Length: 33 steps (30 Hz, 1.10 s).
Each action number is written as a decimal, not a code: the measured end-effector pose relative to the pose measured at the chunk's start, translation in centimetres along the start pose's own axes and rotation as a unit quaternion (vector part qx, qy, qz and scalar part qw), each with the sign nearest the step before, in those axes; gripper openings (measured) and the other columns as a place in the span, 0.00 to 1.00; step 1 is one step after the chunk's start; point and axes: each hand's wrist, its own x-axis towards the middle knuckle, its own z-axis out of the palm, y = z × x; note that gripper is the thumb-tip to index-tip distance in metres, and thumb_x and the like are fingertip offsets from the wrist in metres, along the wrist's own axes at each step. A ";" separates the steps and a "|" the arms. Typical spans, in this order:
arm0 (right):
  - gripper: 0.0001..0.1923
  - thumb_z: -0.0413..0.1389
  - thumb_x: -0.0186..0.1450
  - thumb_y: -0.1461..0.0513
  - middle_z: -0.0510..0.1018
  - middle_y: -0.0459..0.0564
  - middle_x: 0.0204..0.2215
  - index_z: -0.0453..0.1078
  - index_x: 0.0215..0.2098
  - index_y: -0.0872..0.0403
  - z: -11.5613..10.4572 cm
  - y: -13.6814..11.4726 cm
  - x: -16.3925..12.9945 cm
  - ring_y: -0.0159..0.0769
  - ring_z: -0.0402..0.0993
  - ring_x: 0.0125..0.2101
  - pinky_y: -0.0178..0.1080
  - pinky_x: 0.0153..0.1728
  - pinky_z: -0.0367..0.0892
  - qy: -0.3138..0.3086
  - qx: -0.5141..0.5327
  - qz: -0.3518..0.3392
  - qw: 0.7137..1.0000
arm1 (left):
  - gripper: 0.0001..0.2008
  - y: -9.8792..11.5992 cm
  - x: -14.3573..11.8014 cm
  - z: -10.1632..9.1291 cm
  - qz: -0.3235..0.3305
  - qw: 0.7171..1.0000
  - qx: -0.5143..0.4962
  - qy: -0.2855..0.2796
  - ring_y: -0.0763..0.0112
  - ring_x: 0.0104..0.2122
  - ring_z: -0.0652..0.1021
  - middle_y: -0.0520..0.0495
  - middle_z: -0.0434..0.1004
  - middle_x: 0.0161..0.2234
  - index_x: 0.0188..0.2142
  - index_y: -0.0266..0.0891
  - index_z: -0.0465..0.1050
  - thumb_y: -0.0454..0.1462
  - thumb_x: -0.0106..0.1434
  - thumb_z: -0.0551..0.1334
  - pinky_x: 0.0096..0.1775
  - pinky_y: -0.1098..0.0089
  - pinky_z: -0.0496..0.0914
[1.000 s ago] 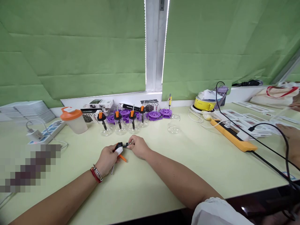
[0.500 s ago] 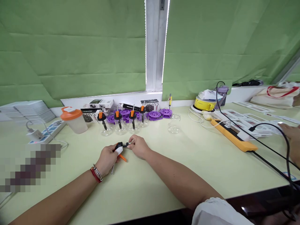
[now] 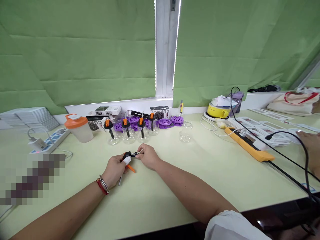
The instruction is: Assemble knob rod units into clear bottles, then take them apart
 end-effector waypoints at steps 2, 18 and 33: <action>0.08 0.58 0.54 0.66 0.69 0.40 0.20 0.66 0.33 0.54 0.0 0.0 0.0 0.27 0.62 0.21 0.32 0.26 0.58 0.000 0.000 0.003 1.000 | 0.14 -0.2 0.1 0.0 0.001 1.000 -0.005 0.001 0.75 0.16 0.64 0.56 0.61 0.17 0.34 0.33 0.74 0.42 0.54 0.58 0.20 0.73 0.59; 0.06 0.58 0.54 0.66 0.69 0.40 0.20 0.66 0.30 0.54 0.0 -0.2 -0.2 0.28 0.62 0.22 0.32 0.26 0.58 0.003 -0.003 0.003 1.000 | 0.14 -0.1 0.1 0.0 -0.001 1.000 -0.004 0.001 0.75 0.17 0.65 0.56 0.61 0.18 0.34 0.33 0.73 0.42 0.54 0.58 0.21 0.72 0.60; 0.07 0.58 0.54 0.65 0.69 0.40 0.20 0.66 0.31 0.54 0.0 0.2 0.1 0.28 0.61 0.21 0.32 0.25 0.57 0.004 -0.008 0.002 1.000 | 0.15 -0.5 0.2 0.1 -0.001 1.000 -0.016 0.008 0.75 0.17 0.65 0.55 0.62 0.18 0.34 0.33 0.74 0.42 0.53 0.60 0.20 0.73 0.60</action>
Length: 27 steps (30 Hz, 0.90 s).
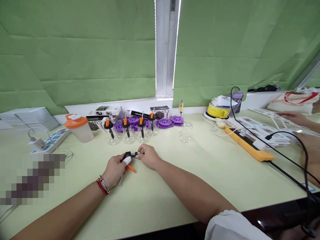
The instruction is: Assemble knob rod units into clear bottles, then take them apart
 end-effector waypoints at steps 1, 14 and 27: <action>0.08 0.58 0.54 0.65 0.69 0.40 0.20 0.66 0.32 0.54 0.0 0.0 0.0 0.28 0.61 0.21 0.32 0.25 0.57 -0.001 0.001 0.000 1.000 | 0.16 0.0 0.0 0.0 -0.001 1.000 -0.001 0.000 0.75 0.17 0.65 0.55 0.62 0.18 0.35 0.33 0.74 0.43 0.53 0.60 0.21 0.73 0.60; 0.07 0.58 0.54 0.65 0.71 0.43 0.23 0.68 0.32 0.55 0.1 0.1 0.0 0.29 0.65 0.24 0.33 0.27 0.59 0.001 -0.002 0.007 1.000 | 0.15 0.4 -0.2 -0.1 -0.007 1.000 -0.003 -0.004 0.75 0.17 0.64 0.55 0.62 0.19 0.35 0.32 0.74 0.42 0.53 0.59 0.20 0.72 0.60; 0.07 0.58 0.54 0.66 0.69 0.39 0.19 0.67 0.32 0.54 0.0 -0.2 -0.2 0.27 0.62 0.21 0.32 0.25 0.58 0.000 0.004 -0.002 1.000 | 0.16 -0.1 0.1 0.0 -0.011 1.000 -0.012 -0.001 0.75 0.17 0.64 0.55 0.62 0.18 0.34 0.33 0.75 0.44 0.51 0.60 0.20 0.72 0.59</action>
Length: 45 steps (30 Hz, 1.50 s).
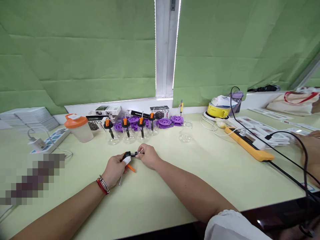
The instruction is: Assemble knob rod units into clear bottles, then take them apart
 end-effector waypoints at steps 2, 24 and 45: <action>0.08 0.58 0.54 0.66 0.69 0.40 0.20 0.67 0.32 0.54 0.0 -0.1 0.0 0.28 0.62 0.21 0.33 0.26 0.59 0.002 0.000 0.003 1.000 | 0.16 0.0 0.0 0.0 0.006 1.000 0.006 0.000 0.74 0.17 0.64 0.55 0.62 0.18 0.34 0.34 0.75 0.43 0.51 0.60 0.21 0.72 0.59; 0.07 0.59 0.51 0.67 0.71 0.41 0.22 0.67 0.28 0.55 0.0 -0.4 -0.2 0.28 0.65 0.24 0.33 0.29 0.61 0.014 0.053 -0.010 0.998 | 0.12 0.1 -0.1 -0.1 0.011 1.000 0.002 0.006 0.75 0.16 0.65 0.56 0.63 0.17 0.29 0.35 0.73 0.43 0.51 0.61 0.21 0.72 0.59; 0.06 0.53 0.61 0.62 0.67 0.41 0.17 0.66 0.28 0.56 0.0 -2.6 -0.5 0.27 0.61 0.19 0.31 0.23 0.54 -0.017 0.160 0.137 0.977 | 0.08 0.7 -0.7 -0.6 0.132 0.981 0.124 0.067 0.68 0.26 0.68 0.50 0.64 0.27 0.31 0.38 0.72 0.38 0.55 0.56 0.30 0.69 0.63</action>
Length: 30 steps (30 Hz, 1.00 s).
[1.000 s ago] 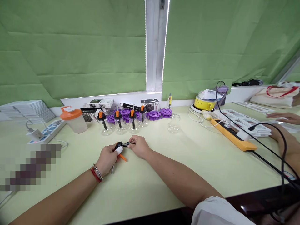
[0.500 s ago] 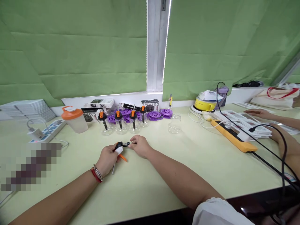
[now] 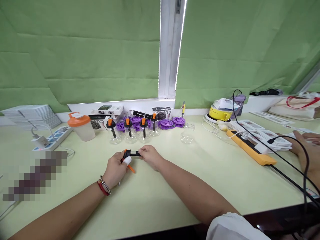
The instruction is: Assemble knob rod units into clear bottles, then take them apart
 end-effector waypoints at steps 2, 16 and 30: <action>0.10 0.52 0.62 0.60 0.64 0.40 0.15 0.64 0.25 0.56 0.0 -0.2 -0.1 0.27 0.60 0.18 0.31 0.21 0.52 -0.005 0.004 0.009 1.000 | 0.09 0.2 -0.1 0.0 0.010 1.000 0.018 -0.003 0.68 0.26 0.68 0.49 0.64 0.27 0.33 0.37 0.72 0.38 0.56 0.56 0.29 0.69 0.63; 0.04 0.51 0.61 0.65 0.68 0.42 0.18 0.65 0.28 0.56 0.0 -0.8 0.0 0.23 0.55 0.16 0.29 0.19 0.47 -0.007 0.019 0.049 0.999 | 0.11 0.0 -0.1 0.1 0.018 0.999 0.044 -0.013 0.67 0.27 0.69 0.48 0.65 0.28 0.36 0.36 0.70 0.39 0.58 0.54 0.30 0.68 0.64; 0.03 0.52 0.57 0.67 0.68 0.42 0.16 0.66 0.27 0.56 0.1 -0.8 0.2 0.23 0.55 0.15 0.29 0.18 0.48 -0.001 0.012 0.060 0.998 | 0.08 0.2 -0.1 0.0 0.006 0.998 0.061 -0.015 0.66 0.28 0.69 0.48 0.66 0.28 0.32 0.38 0.69 0.39 0.58 0.54 0.31 0.67 0.65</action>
